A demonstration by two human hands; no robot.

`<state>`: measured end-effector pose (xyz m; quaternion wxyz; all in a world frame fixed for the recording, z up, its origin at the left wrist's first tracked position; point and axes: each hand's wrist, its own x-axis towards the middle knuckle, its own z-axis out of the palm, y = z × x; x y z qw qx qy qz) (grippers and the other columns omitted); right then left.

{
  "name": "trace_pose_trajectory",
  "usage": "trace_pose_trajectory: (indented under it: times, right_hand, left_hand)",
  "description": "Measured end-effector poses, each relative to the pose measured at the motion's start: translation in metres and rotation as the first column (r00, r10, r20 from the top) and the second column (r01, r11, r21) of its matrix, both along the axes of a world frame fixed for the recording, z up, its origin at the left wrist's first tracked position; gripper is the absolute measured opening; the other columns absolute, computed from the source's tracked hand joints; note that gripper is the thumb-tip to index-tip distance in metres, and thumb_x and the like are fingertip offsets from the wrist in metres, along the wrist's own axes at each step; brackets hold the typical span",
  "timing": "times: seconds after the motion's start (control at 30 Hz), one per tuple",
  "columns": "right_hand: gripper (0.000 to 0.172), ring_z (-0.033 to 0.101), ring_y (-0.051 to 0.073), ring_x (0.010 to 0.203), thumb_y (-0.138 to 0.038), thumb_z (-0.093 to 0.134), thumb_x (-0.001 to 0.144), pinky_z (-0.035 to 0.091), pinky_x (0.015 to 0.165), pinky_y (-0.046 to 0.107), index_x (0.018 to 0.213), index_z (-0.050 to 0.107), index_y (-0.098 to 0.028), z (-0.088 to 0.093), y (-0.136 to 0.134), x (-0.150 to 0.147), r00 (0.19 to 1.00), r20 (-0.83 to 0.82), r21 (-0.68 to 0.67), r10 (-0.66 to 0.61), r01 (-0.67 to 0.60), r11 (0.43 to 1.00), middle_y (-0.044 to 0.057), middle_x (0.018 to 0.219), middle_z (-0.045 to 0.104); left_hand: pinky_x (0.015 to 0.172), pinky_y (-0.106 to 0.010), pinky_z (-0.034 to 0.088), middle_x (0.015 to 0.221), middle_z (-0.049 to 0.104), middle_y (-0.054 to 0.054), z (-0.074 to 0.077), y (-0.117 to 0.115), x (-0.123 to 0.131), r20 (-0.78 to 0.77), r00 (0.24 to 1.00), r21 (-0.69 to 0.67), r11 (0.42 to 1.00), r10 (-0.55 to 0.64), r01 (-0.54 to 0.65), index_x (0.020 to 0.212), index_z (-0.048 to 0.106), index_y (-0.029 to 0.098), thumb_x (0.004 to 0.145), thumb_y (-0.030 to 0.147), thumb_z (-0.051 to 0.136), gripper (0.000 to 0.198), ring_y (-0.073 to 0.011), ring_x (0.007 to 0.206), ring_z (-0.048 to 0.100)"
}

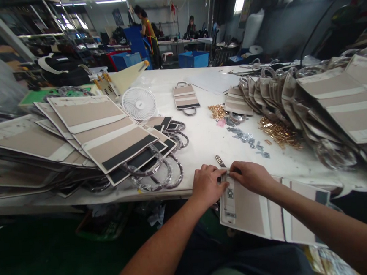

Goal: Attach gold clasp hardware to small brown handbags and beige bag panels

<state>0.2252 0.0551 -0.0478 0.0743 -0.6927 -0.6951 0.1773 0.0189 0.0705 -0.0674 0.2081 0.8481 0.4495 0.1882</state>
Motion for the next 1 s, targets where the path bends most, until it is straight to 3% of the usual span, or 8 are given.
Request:
trace_pose_trajectory:
  times: [0.13,0.23,0.37,0.47,0.63,0.77,0.87,1.0]
  right_hand:
    - [0.014,0.066,0.024,0.080,-0.039,0.064,0.091,0.038,0.067,0.031,0.090,0.070,-0.027,-0.003,-0.001,0.003,0.999,-0.039,-0.001,-0.037,0.037,0.999,0.002,0.087,0.076]
    - [0.016,0.066,0.021,0.075,-0.041,0.065,0.090,0.041,0.068,0.029,0.085,0.070,-0.026,-0.005,0.001,0.007,0.993,-0.112,-0.019,-0.038,0.036,0.999,0.001,0.082,0.075]
    - [0.016,0.066,0.020,0.074,-0.040,0.067,0.088,0.043,0.067,0.029,0.084,0.071,-0.025,-0.004,0.003,0.012,0.981,-0.190,-0.030,-0.043,0.038,0.999,0.001,0.081,0.075]
    - [0.015,0.066,0.021,0.074,-0.039,0.068,0.087,0.043,0.064,0.028,0.084,0.072,-0.024,-0.004,0.004,0.014,0.971,-0.235,-0.034,-0.052,0.045,0.998,0.002,0.081,0.075]
    - [0.012,0.065,0.020,0.071,-0.034,0.071,0.082,0.041,0.060,0.027,0.079,0.073,-0.023,-0.006,0.005,0.016,0.950,-0.305,-0.029,-0.063,0.057,0.998,0.002,0.078,0.074]
    - [0.017,0.065,0.020,0.072,-0.038,0.071,0.085,0.044,0.063,0.028,0.078,0.074,-0.023,0.013,0.005,0.021,0.918,-0.395,0.007,-0.043,0.049,0.999,0.002,0.076,0.074]
    - [0.027,0.061,0.018,0.066,-0.049,0.070,0.089,0.044,0.061,0.028,0.082,0.072,-0.023,0.038,0.002,0.024,0.803,-0.592,0.168,-0.064,0.200,0.965,0.001,0.073,0.070]
    - [0.040,0.048,0.015,0.051,-0.060,0.072,0.089,0.041,0.051,0.028,0.080,0.066,-0.022,0.047,-0.009,0.020,0.553,-0.833,0.302,-0.006,0.464,0.833,-0.003,0.058,0.056]
  left_hand:
    - [0.101,-0.042,0.046,0.120,0.073,-0.001,0.006,0.005,0.003,-0.020,0.999,-0.091,0.995,0.031,-0.033,0.128,0.070,0.036,0.089,0.040,0.074,0.040,-0.0270,0.120,0.058]
    - [0.095,-0.037,0.050,0.115,0.075,-0.005,0.011,0.016,0.009,-0.059,0.996,-0.147,0.987,0.061,-0.069,0.135,0.066,0.028,0.093,0.038,0.067,0.043,-0.0262,0.113,0.065]
    - [0.079,-0.034,0.052,0.098,0.078,-0.007,0.020,0.033,0.022,-0.144,0.989,-0.242,0.968,0.034,-0.069,0.108,0.077,0.025,0.091,0.039,0.065,0.025,-0.0264,0.094,0.072]
    - [0.077,-0.033,0.052,0.093,0.078,-0.007,0.029,0.040,0.032,-0.193,0.981,-0.284,0.956,0.024,-0.079,0.088,0.078,0.024,0.086,0.039,0.069,0.018,-0.0266,0.090,0.072]
    - [0.077,-0.032,0.053,0.087,0.077,-0.006,0.035,0.047,0.042,-0.201,0.979,-0.378,0.920,0.031,-0.107,0.082,0.077,0.022,0.080,0.035,0.076,0.013,-0.0241,0.085,0.071]
    - [0.066,-0.028,0.054,0.071,0.072,-0.002,0.030,0.056,0.045,-0.134,0.990,-0.540,0.834,0.053,-0.118,0.084,0.079,0.020,0.080,0.030,0.079,0.011,-0.0192,0.068,0.068]
    - [0.057,-0.027,0.053,0.065,0.069,0.000,0.028,0.063,0.047,-0.071,0.992,-0.654,0.746,0.102,-0.123,0.087,0.078,0.016,0.082,0.023,0.080,0.009,-0.0162,0.057,0.064]
    - [0.048,-0.027,0.048,0.058,0.064,0.001,0.026,0.068,0.050,-0.017,0.986,-0.740,0.661,0.167,-0.125,0.085,0.076,0.012,0.081,0.017,0.080,0.008,-0.0139,0.046,0.056]
